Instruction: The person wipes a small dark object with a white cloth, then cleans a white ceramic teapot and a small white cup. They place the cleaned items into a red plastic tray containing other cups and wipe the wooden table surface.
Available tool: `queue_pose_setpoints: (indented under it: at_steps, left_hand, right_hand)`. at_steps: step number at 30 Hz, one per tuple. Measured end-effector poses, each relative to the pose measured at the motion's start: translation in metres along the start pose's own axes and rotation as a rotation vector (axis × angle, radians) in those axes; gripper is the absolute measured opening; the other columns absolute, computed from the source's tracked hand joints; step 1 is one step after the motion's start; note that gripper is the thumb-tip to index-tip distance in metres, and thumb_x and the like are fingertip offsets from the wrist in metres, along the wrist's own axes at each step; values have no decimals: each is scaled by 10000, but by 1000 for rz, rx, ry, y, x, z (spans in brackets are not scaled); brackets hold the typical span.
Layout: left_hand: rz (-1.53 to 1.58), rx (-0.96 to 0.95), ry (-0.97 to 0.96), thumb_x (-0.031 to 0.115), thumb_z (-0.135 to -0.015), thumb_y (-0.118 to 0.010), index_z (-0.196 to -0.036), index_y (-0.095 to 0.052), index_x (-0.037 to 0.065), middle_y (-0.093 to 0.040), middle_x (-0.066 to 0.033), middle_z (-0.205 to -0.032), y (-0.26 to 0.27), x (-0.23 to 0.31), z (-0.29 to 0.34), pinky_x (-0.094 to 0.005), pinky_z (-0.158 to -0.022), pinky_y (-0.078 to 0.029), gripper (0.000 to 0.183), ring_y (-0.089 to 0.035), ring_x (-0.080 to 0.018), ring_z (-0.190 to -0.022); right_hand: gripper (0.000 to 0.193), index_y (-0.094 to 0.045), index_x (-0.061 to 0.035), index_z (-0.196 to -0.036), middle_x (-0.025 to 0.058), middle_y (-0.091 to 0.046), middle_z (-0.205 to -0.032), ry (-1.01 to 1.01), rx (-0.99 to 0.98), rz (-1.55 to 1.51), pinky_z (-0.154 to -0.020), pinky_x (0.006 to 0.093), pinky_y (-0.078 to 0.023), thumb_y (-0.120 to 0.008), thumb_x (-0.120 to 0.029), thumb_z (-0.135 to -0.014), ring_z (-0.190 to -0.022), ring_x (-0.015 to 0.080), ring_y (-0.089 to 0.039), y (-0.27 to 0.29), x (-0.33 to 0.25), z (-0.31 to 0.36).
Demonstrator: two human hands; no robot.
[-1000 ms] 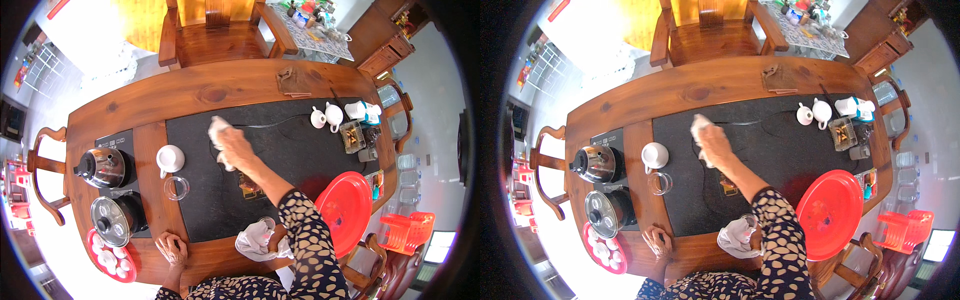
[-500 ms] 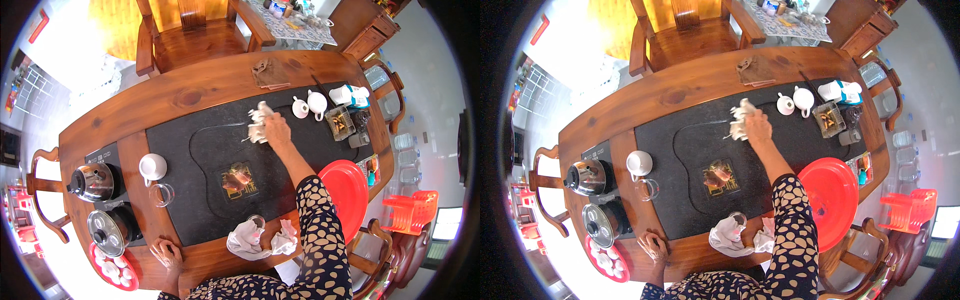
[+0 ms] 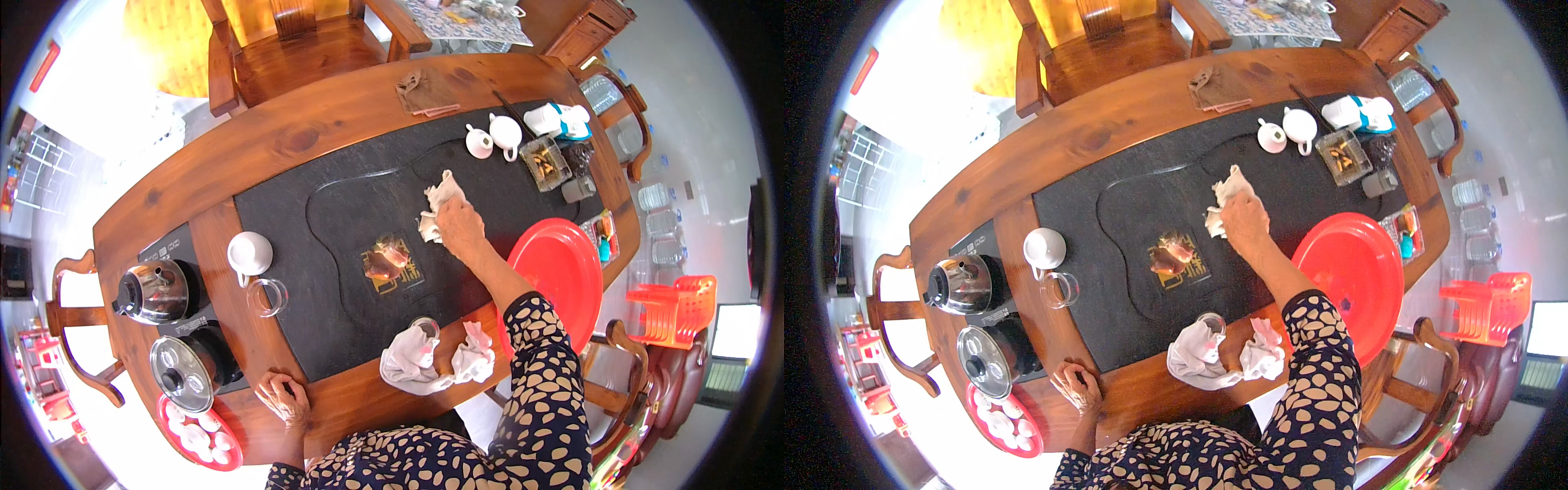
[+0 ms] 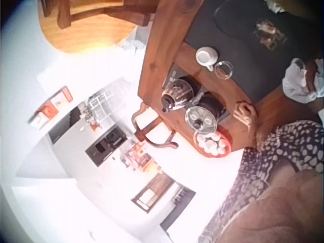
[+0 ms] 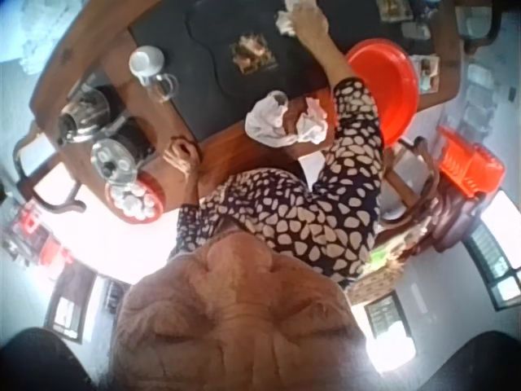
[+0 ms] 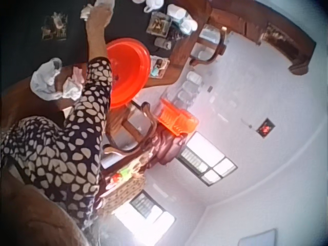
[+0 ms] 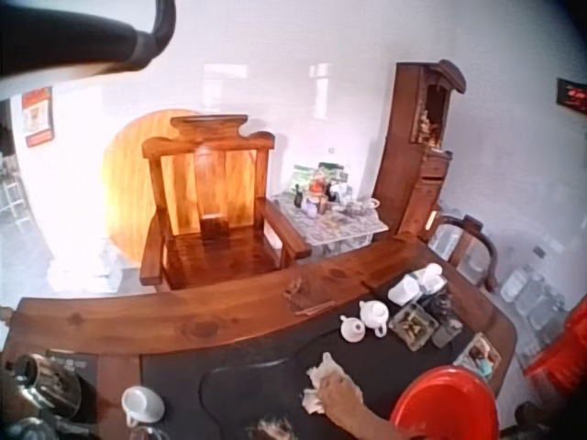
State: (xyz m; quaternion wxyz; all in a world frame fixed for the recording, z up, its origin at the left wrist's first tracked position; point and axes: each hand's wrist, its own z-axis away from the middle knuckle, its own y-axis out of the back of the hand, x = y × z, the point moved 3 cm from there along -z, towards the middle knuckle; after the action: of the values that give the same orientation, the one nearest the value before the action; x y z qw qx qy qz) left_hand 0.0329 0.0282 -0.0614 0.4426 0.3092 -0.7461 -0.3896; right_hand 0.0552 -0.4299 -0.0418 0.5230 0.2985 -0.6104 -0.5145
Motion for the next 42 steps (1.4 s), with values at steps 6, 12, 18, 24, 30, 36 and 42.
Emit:
queue_pose_setpoints:
  at_steps: [6, 12, 18, 24, 30, 36, 42]
  left_hand:
    - [23, -34, -17, -2, -699, -574, -853, -525, 76, -486, -136, -952, 2, -1, 1, -466, -838, -349, 180, -440, -333, -931]
    - [65, -36, -16, -6, -703, -596, -854, -524, 86, -491, -123, -964, 5, 0, 3, -452, -839, -353, 191, -438, -325, -934]
    - [66, -20, -25, 9, -692, -624, -835, -544, 89, -503, -109, -967, 8, -1, 4, -455, -849, -360, 183, -444, -322, -945]
    - [52, -2, -28, 34, -699, -632, -839, -552, 93, -503, -104, -981, 7, -3, 4, -457, -861, -356, 172, -442, -319, -968]
    - [58, -17, -16, 47, -701, -646, -847, -564, 86, -506, -101, -1010, 5, -4, 5, -456, -888, -348, 172, -433, -322, -999]
    - [341, -126, -61, 8, -730, -666, -998, -556, 42, -489, -173, -1112, 11, 25, 0, -434, -886, -384, 292, -456, -350, -1037]
    - [653, -375, -270, 94, -715, -706, -1120, -528, 29, -500, -162, -1130, -18, 109, -16, -431, -901, -409, 447, -496, -354, -1035]
  right_hand:
    - [229, -612, 79, -884, 234, -542, -937, 50, -280, -288, -697, 423, -555, -583, -125, -786, -815, 371, -626, 29, -37, 66]
    - [139, -691, 17, -823, 171, -618, -896, -87, -126, -185, -693, 428, -509, -613, -58, -735, -909, 335, -590, 12, -55, 94]
    - [260, -660, 2, -982, 206, -642, -969, -214, -162, 8, -768, 461, -530, -529, -185, -857, -931, 361, -630, -25, -12, 61]
    - [274, -710, -179, -1059, 59, -684, -1094, -124, -817, -55, -935, 507, -357, -638, -241, -801, -994, 237, -656, 22, -16, 45]
    - [364, -674, -104, -1120, 80, -628, -1195, -65, -680, -170, -1038, 532, -300, -659, -203, -770, -1164, 267, -557, 29, -41, 81]
    - [258, -665, -6, -977, 171, -657, -992, -161, -530, -425, -729, 438, -555, -632, -129, -753, -944, 324, -656, 40, -67, 99]
    - [121, -637, -27, -854, 148, -612, -896, 188, -137, -495, -655, 413, -548, -585, -65, -752, -817, 316, -658, 36, -104, 114]
